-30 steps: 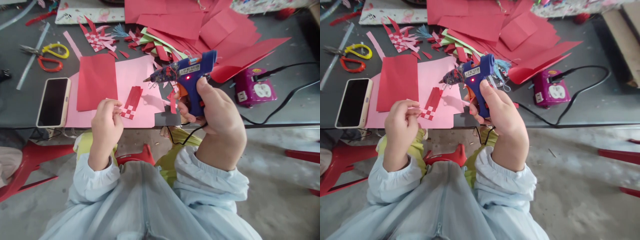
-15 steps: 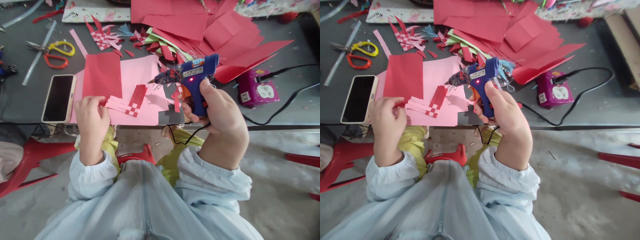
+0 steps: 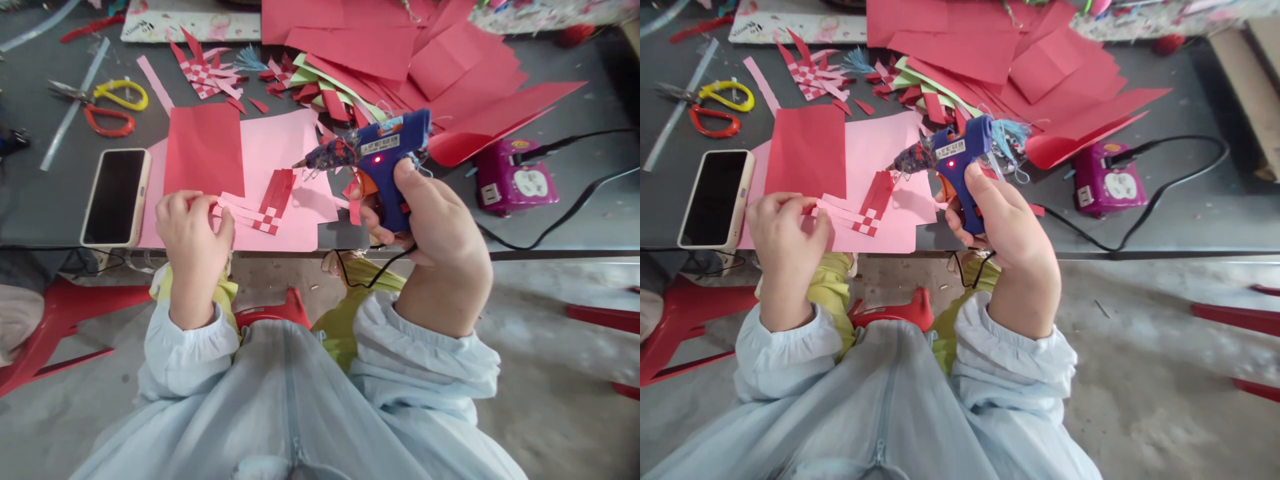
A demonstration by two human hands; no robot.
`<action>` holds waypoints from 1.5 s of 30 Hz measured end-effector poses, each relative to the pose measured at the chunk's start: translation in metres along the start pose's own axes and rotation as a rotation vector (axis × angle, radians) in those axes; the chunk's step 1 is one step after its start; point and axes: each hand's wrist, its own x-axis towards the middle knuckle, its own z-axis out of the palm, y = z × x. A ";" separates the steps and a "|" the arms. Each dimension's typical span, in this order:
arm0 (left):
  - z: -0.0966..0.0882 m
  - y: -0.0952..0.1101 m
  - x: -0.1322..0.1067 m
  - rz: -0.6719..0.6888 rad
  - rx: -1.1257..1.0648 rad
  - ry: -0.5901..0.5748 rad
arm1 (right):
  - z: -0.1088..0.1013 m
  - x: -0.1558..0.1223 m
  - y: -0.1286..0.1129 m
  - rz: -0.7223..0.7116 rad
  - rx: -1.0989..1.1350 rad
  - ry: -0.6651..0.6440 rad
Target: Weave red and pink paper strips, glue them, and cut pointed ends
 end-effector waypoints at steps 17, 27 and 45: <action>-0.002 0.013 -0.003 0.107 -0.105 0.050 | 0.000 0.000 0.000 0.014 0.001 -0.003; 0.006 0.020 -0.008 0.086 -0.250 0.051 | -0.004 0.000 0.004 0.014 0.005 0.022; 0.014 0.039 -0.037 0.480 -0.201 0.209 | 0.000 0.004 -0.015 0.083 -0.135 -0.265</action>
